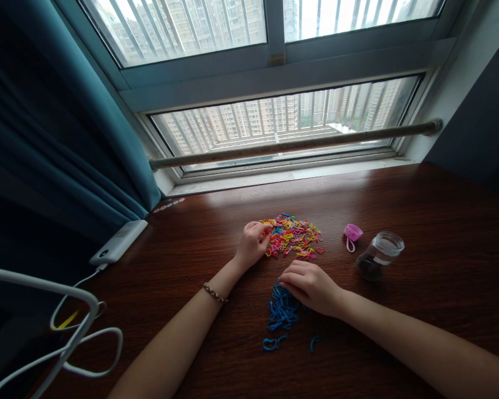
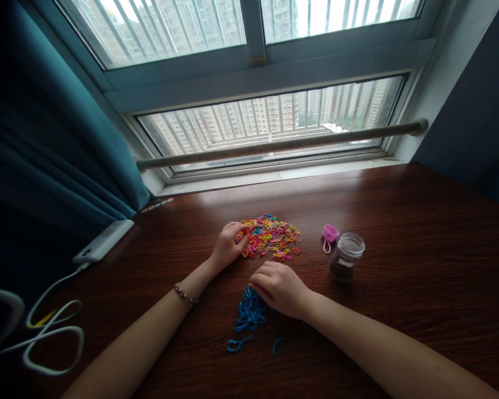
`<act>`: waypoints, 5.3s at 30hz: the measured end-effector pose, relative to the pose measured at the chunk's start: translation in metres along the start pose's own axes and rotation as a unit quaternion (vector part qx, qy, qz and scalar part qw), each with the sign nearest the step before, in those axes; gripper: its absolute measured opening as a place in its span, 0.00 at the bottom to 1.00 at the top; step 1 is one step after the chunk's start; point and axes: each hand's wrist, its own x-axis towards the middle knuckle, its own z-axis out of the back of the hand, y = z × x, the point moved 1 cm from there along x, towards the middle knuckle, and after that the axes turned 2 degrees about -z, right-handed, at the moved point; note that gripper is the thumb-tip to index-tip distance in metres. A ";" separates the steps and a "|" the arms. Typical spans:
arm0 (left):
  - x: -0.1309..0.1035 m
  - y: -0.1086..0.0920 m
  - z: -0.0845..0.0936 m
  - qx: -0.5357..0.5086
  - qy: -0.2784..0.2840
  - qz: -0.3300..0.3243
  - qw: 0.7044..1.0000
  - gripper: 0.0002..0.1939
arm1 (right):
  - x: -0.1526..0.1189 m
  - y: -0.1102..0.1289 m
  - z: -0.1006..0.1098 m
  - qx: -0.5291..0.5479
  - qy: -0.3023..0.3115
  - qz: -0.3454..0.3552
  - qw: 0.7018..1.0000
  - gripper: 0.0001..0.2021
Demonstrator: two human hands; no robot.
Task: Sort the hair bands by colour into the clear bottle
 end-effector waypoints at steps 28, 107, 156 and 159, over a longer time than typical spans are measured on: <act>0.003 0.037 0.029 -0.244 0.245 0.169 0.923 0.14 | 0.001 0.002 0.002 0.019 -0.024 -0.011 0.999 0.08; -0.007 -0.034 0.024 -0.325 0.546 0.024 0.772 0.14 | 0.055 -0.100 -0.006 -0.151 -0.163 -0.324 0.920 0.18; -0.004 0.006 0.007 0.109 0.140 -0.126 0.976 0.14 | 0.052 -0.091 -0.001 -0.085 -0.279 -0.290 0.912 0.14; -0.004 0.006 0.007 0.105 0.144 -0.125 0.976 0.14 | 0.053 -0.091 -0.001 -0.077 -0.282 -0.286 0.912 0.14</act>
